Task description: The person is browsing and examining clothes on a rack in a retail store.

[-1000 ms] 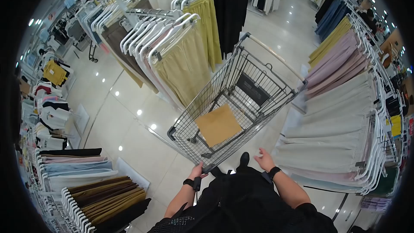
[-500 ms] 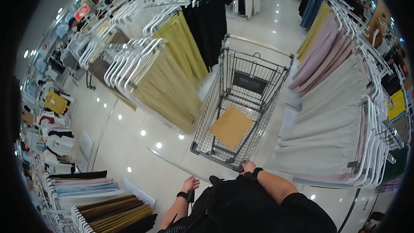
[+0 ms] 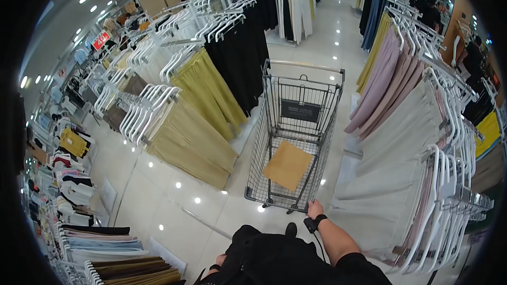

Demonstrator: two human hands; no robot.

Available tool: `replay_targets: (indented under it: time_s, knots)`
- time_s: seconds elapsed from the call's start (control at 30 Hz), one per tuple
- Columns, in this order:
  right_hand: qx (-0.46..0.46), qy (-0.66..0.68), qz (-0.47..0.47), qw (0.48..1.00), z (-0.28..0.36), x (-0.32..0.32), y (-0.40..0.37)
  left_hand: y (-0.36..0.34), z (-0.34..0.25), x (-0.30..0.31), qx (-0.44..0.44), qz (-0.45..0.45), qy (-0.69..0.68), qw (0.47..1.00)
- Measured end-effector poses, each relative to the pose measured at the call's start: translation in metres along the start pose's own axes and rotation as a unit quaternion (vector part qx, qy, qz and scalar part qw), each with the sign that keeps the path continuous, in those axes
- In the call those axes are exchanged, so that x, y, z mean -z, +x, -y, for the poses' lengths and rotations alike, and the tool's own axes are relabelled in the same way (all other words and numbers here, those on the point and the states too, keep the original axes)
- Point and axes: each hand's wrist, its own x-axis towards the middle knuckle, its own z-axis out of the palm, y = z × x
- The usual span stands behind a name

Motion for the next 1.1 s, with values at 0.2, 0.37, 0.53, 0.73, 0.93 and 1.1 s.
replay_targets:
  time_s: [0.2,0.37,0.53,0.73,0.93,1.1]
  knots:
    - [0.011,0.133,-0.115,0.984,-0.051,0.019,0.11,0.076,-0.066,0.03,0.028,-0.023,-0.027,0.999]
    - [-0.123,0.274,-0.235,0.924,0.007,0.031,0.11,0.171,-0.127,0.068,0.035,0.046,-0.009,0.998]
    - [-0.219,0.371,-0.26,0.864,0.037,0.008,0.146,0.269,-0.217,0.109,-0.185,0.151,0.342,0.909]
    - [-0.252,0.38,-0.181,0.871,0.134,0.006,0.191,0.341,-0.34,0.155,-0.085,0.066,-0.049,0.993]
    - [-0.162,0.168,-0.095,0.968,0.207,-0.013,0.204,0.414,-0.368,0.209,-0.045,0.051,-0.097,0.993]
    - [-0.316,0.441,-0.166,0.823,0.286,-0.023,0.221,0.411,-0.37,0.213,0.032,0.02,-0.075,0.997]
